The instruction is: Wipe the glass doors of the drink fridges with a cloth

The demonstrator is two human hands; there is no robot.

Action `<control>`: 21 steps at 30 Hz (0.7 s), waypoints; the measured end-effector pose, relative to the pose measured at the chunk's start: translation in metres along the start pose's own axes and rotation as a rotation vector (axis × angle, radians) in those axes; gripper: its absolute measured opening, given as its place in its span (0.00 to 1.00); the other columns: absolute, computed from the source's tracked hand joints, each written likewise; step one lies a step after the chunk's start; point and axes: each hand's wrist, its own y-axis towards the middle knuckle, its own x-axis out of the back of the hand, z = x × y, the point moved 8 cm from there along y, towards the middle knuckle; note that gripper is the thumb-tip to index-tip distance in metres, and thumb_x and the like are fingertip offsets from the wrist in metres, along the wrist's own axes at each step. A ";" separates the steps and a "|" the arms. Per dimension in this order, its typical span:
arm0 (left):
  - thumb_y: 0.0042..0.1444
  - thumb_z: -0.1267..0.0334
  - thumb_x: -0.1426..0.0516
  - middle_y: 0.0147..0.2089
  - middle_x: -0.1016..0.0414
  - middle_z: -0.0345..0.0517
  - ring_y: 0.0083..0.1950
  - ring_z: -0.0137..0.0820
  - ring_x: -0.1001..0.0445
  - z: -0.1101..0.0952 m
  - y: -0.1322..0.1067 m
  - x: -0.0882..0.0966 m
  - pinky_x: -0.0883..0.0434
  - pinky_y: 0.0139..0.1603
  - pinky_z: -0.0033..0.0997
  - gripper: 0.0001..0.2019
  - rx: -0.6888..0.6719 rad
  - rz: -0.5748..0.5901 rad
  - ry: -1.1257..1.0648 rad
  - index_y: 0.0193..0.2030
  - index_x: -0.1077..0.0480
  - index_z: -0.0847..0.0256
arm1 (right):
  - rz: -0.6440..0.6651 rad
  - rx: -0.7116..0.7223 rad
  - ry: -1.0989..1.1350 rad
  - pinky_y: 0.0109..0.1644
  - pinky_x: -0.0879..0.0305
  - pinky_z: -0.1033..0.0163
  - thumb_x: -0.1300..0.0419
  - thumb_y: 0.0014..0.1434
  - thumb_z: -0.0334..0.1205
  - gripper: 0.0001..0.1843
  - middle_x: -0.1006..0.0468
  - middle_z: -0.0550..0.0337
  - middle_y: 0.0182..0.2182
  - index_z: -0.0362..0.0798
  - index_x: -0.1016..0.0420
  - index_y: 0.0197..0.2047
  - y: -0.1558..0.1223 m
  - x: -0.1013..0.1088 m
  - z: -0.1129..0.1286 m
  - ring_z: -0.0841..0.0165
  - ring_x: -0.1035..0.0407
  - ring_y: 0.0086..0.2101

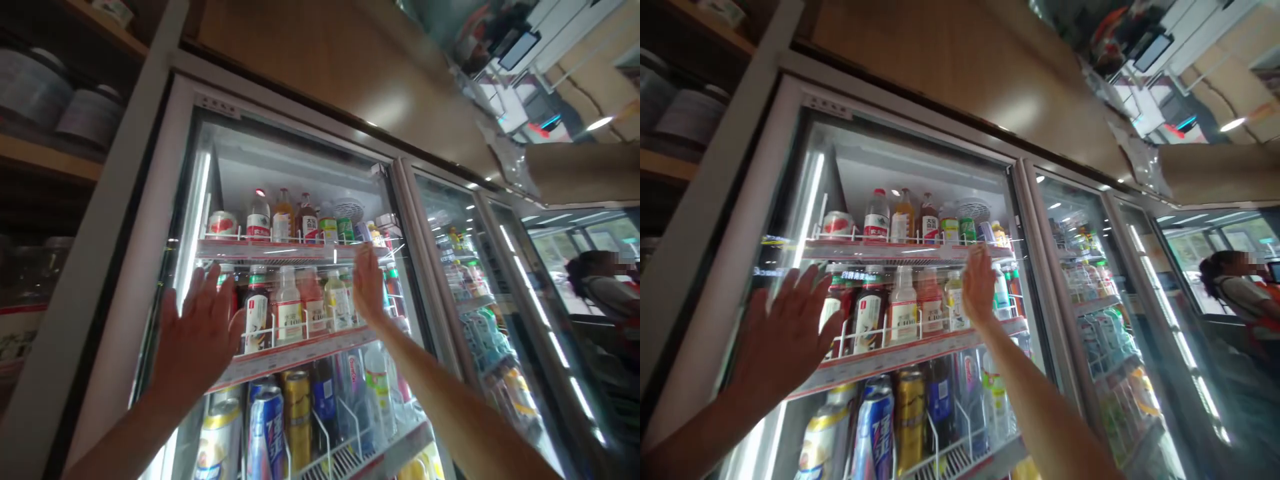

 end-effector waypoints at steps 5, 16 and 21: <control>0.62 0.60 0.56 0.67 0.46 0.56 0.68 0.34 0.49 -0.102 0.043 -0.041 0.41 0.64 0.39 0.24 -0.187 0.062 -0.413 0.64 0.50 0.65 | 0.197 0.164 0.106 0.65 0.54 0.50 0.55 0.62 0.40 0.30 0.51 0.52 0.66 0.45 0.54 0.67 -0.019 -0.026 0.054 0.64 0.62 0.65; 0.58 0.64 0.52 0.66 0.49 0.67 0.69 0.45 0.54 -0.177 0.111 -0.123 0.44 0.65 0.52 0.25 0.113 -0.141 -0.160 0.60 0.45 0.74 | 0.216 0.218 -0.041 0.63 0.55 0.42 0.56 0.65 0.42 0.27 0.47 0.48 0.64 0.47 0.51 0.66 -0.064 0.010 -0.144 0.58 0.58 0.65; 0.58 0.68 0.55 0.59 0.36 0.67 0.64 0.44 0.41 -0.283 0.124 -0.166 0.39 0.62 0.49 0.19 -0.194 -0.021 -0.032 0.52 0.36 0.78 | 0.166 0.191 0.088 0.63 0.50 0.43 0.57 0.65 0.41 0.32 0.51 0.46 0.65 0.46 0.63 0.68 -0.075 0.000 -0.166 0.58 0.62 0.65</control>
